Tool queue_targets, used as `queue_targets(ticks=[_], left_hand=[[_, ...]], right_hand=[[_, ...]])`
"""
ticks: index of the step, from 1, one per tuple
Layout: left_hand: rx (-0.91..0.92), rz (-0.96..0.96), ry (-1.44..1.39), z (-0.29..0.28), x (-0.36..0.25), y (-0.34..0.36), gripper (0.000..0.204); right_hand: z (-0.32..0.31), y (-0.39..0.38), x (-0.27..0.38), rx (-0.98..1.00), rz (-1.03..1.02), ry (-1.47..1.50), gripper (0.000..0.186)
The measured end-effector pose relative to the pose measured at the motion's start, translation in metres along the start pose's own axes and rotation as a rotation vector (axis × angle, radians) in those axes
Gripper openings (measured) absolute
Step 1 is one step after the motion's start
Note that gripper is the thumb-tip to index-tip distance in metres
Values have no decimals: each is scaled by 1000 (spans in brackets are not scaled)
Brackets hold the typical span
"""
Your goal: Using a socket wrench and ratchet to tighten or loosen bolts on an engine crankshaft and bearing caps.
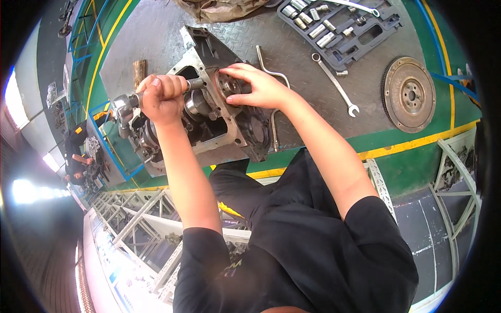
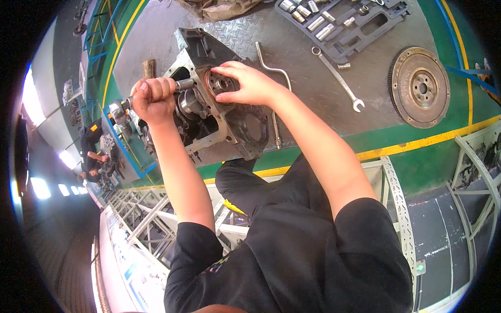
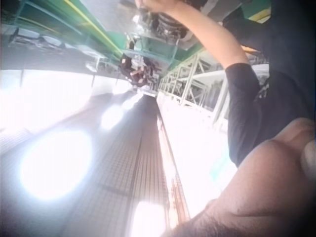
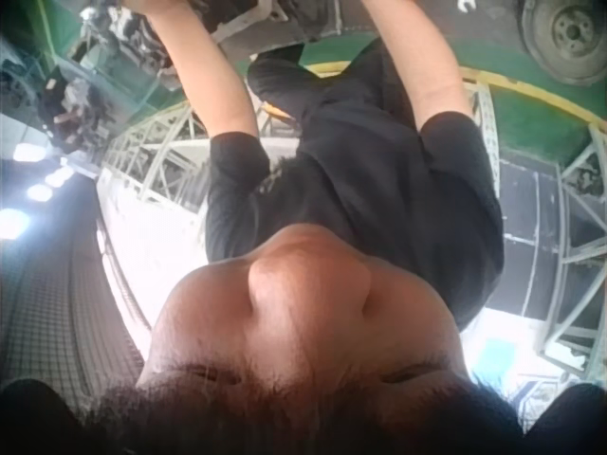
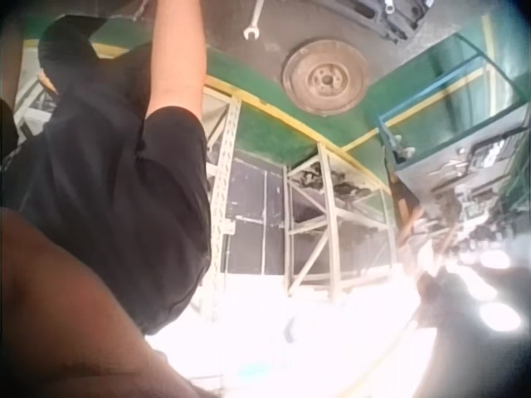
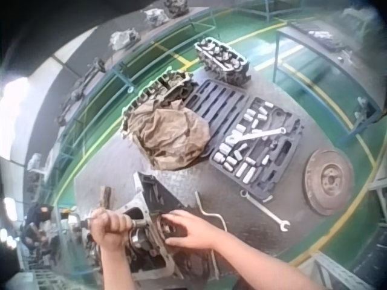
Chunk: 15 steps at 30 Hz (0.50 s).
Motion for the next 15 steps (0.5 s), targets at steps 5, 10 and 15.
queue_targets(ticks=[5,10,15], left_hand=[[127,-7,43,10,0,0,35],[93,-1,27,7,0,0,34],[90,-23,30,5,3,1,34]], right_hand=[[-2,9,-4,99,-37,35,74],[-1,11,0,128,6,23,77],[1,8,-3,116,77,44,80]])
Point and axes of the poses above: each hand's wrist, its own y-axis towards the middle knuckle, its own z-axis out of the palm, x = y × z, the point moved 9 cm from there along y, towards the middle knuckle, and after that the axes turned 12 degrees about -y, right-handed, at the moved point
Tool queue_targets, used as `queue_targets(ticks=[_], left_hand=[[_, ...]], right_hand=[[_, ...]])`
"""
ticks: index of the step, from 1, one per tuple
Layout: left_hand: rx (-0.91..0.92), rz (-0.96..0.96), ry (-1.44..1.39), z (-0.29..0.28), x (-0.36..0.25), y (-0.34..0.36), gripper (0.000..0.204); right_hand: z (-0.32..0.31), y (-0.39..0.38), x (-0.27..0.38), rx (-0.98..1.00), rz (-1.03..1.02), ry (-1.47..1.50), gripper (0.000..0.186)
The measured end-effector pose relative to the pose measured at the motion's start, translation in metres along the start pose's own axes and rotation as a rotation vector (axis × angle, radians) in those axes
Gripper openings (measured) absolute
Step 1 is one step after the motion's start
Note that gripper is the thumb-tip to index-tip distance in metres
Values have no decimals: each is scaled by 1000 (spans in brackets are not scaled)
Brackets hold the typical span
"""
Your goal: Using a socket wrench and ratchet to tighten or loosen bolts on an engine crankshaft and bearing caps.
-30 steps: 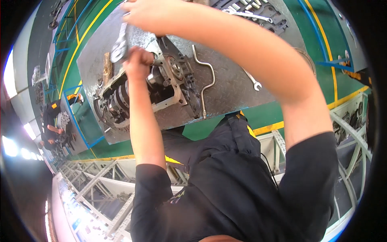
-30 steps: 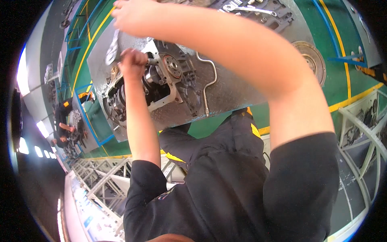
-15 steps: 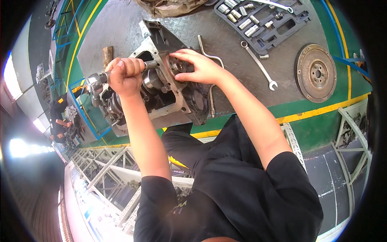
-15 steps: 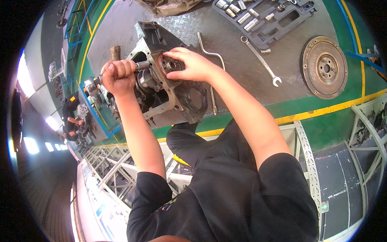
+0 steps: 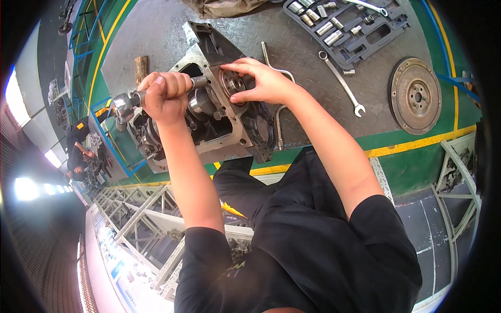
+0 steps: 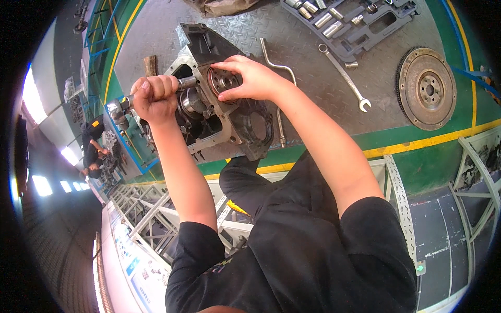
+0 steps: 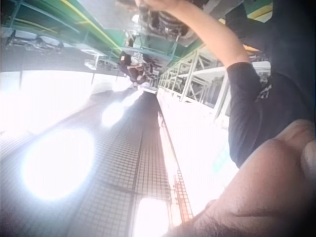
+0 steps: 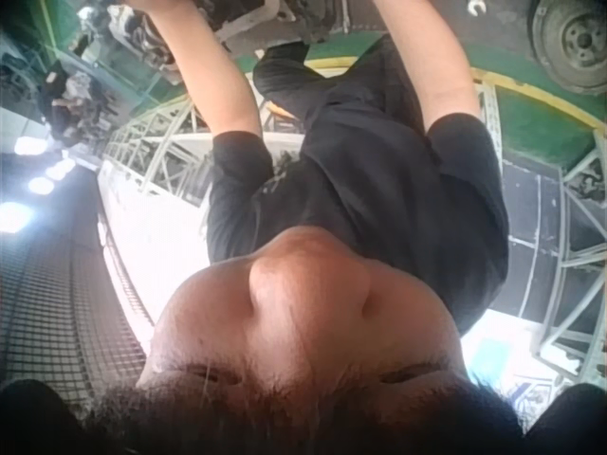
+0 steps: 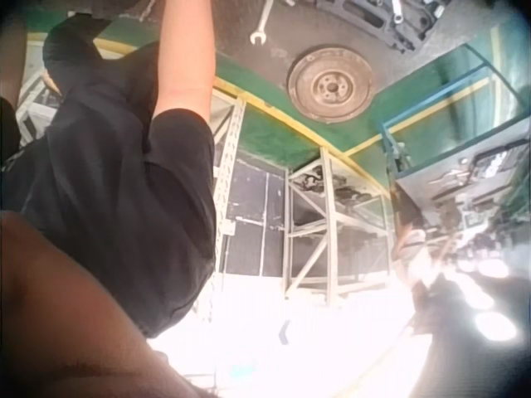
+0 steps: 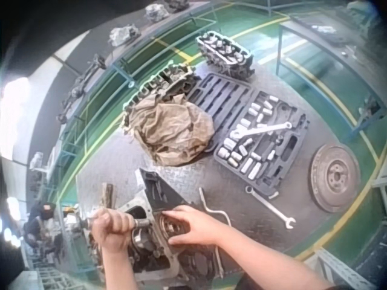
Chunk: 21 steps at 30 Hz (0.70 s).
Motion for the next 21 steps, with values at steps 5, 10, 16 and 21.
queue_targets(ticks=[5,10,16,21], left_hand=[[43,15,-10,4,-2,-1,33],[-1,7,-38,0,-1,-1,32],[-5,-5,-46,-1,1,-1,32],[-4,2,-29,-4,2,-3,32]], right_hand=[[7,-4,-5,6,21,68,81],[14,-7,-13,26,43,226,81],[14,-6,-17,39,62,245,87],[18,-10,-21,1,69,311,89]])
Point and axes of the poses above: each hand's wrist, its own y-axis towards the middle knuckle, its own z-axis out of the palm, x = y × z, the point moved 9 cm from there along y, towards the middle knuckle, and after that the axes turned 12 degrees about -y, right-handed, at the moved point
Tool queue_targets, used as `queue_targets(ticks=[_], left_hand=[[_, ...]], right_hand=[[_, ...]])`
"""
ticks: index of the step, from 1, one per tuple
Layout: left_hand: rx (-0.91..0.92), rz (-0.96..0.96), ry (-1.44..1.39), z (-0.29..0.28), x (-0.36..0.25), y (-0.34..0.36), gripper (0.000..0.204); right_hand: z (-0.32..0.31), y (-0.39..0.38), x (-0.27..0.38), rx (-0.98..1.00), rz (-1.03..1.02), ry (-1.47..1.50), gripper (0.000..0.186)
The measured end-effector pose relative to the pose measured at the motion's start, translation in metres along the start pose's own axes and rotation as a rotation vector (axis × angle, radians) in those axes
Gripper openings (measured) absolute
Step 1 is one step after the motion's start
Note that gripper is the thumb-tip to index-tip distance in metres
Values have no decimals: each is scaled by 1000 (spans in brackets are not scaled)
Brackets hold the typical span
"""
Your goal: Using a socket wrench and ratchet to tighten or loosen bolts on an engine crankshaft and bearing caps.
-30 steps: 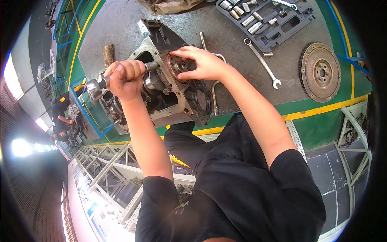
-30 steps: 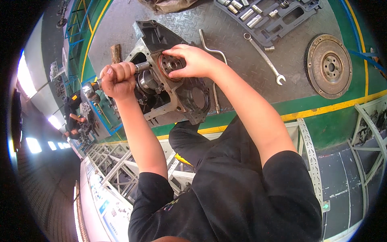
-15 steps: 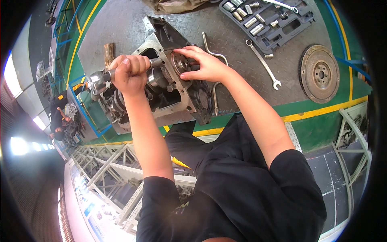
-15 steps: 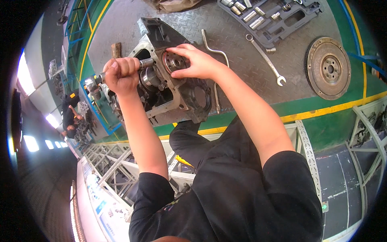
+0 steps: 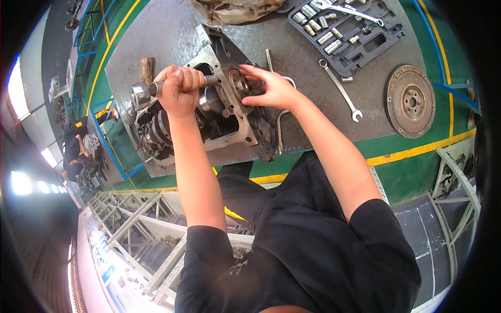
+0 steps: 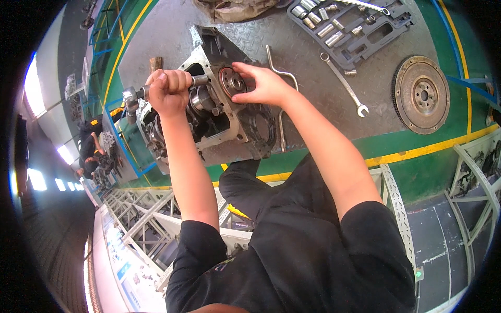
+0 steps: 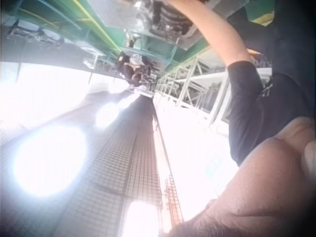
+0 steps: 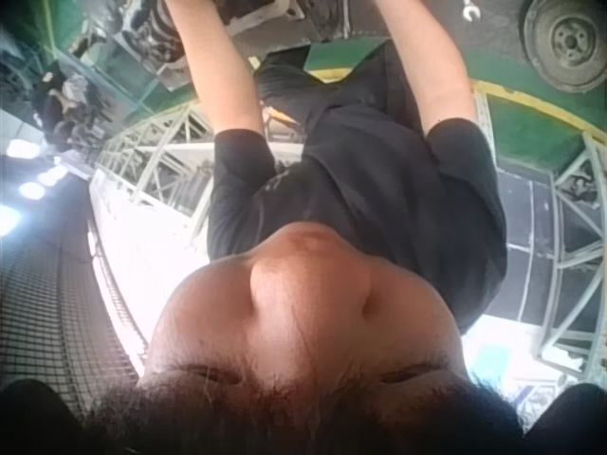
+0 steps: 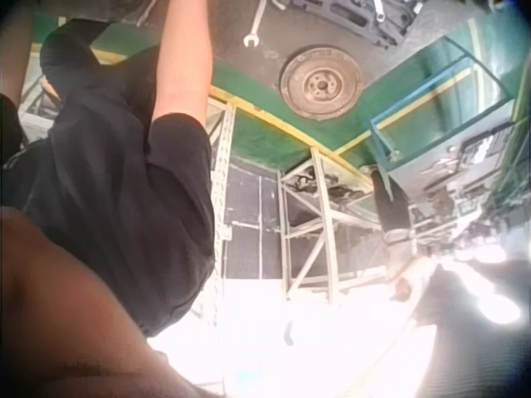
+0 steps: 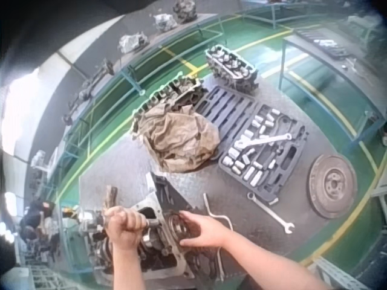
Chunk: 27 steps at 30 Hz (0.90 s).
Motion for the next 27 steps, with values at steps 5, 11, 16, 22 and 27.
queue_targets(ticks=[5,11,16,22,27], left_hand=[[-29,-9,2,0,0,2,33],[-122,-55,22,-4,-1,-5,32],[-346,-210,129,-32,-3,-20,26],[-620,200,208,-21,-13,-36,27],[-568,210,-28,-17,-10,-33,13]], right_hand=[[1,-7,1,-11,18,-29,88],[-47,10,172,-367,-489,-619,54],[64,45,346,186,-1213,-754,33],[149,90,310,719,-780,-1611,24],[145,124,282,708,-841,-1595,38]])
Point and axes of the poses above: each hand's wrist, its own y-axis towards the middle knuckle, its own z-axis out of the palm, x = y × z, the point moved 9 cm from there along y, towards the middle knuckle, and after that the axes turned 12 degrees about -y, right-handed, at the moved point
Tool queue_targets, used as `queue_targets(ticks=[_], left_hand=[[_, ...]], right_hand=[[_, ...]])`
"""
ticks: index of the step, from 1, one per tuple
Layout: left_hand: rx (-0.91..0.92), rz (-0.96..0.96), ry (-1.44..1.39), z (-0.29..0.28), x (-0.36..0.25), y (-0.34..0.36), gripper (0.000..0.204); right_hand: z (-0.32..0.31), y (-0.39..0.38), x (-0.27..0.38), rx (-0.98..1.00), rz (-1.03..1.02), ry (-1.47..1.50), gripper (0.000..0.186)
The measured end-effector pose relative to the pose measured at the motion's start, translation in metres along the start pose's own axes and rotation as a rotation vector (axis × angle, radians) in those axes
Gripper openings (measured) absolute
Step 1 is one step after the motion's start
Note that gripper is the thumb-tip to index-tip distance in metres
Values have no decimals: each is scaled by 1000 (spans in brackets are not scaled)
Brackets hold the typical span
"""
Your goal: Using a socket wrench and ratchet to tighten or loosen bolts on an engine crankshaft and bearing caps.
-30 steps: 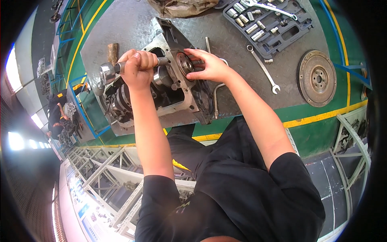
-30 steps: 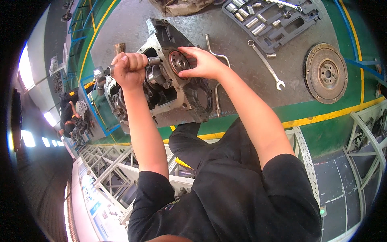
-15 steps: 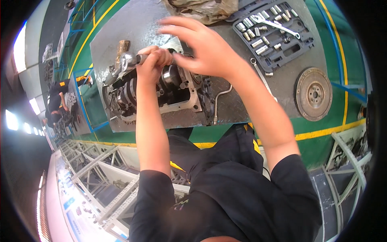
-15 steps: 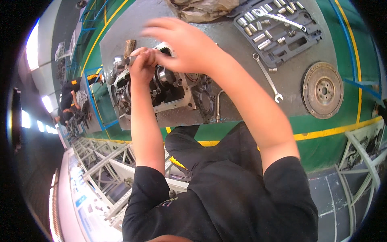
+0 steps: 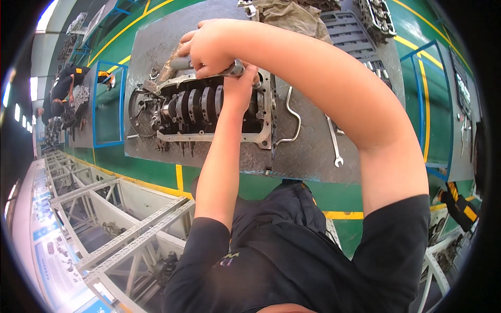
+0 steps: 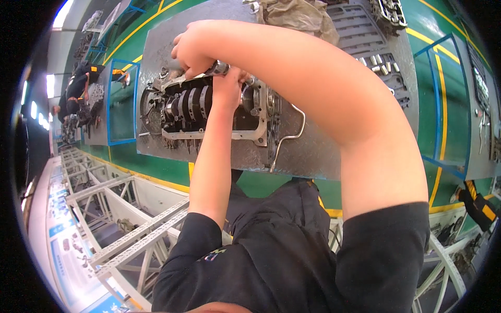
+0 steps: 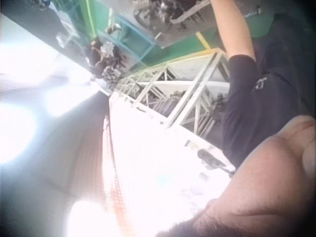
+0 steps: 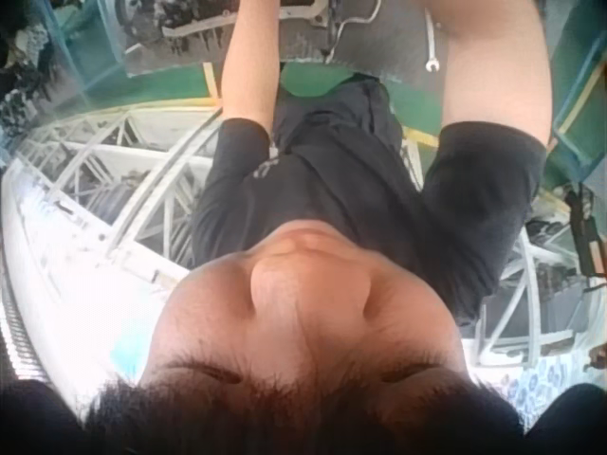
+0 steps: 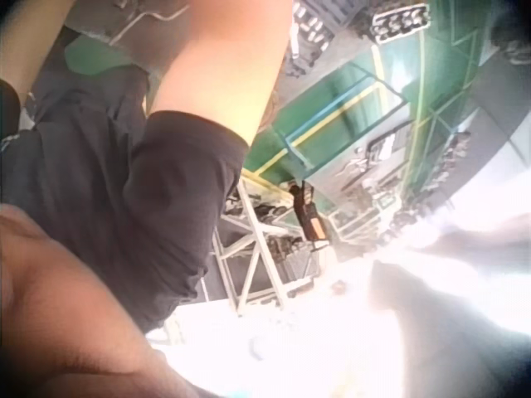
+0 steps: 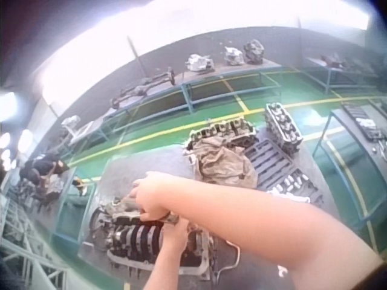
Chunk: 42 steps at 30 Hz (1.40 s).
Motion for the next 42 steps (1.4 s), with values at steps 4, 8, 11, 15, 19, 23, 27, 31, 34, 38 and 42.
queue_targets(ticks=[4,8,11,15,19,23,27,31,34,38,42], left_hand=[[165,-105,81,12,-3,0,25],[136,-14,131,17,-6,1,9],[134,164,406,24,-14,-4,6],[-91,57,305,1,-8,-12,12],[173,97,313,20,-13,-10,21],[159,28,351,11,-6,8,32],[168,-32,220,8,2,7,31],[203,15,344,10,-5,1,31],[148,82,428,12,-8,-7,30],[40,216,171,15,-13,-13,22],[16,225,367,20,-13,-9,32]], right_hand=[[-12,-41,-38,-283,66,-141,33],[0,-132,-57,80,427,-54,54],[13,-188,-6,359,519,147,46],[17,-162,1,387,546,-73,20],[-10,-106,-17,-82,137,-419,15],[84,-150,50,595,30,-122,11],[106,-206,114,679,24,215,17],[68,-215,50,337,478,461,33],[43,-206,8,83,651,613,37],[50,-179,-17,-9,719,1111,45],[58,-160,-40,78,799,1105,56]])
Point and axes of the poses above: each hand's wrist, its own y-axis towards the middle knuckle, its own z-axis out of the palm, x = y × z, the point moved 9 cm from there along y, towards the middle knuckle, and after that the axes turned 12 degrees about -y, right-handed, at the moved point
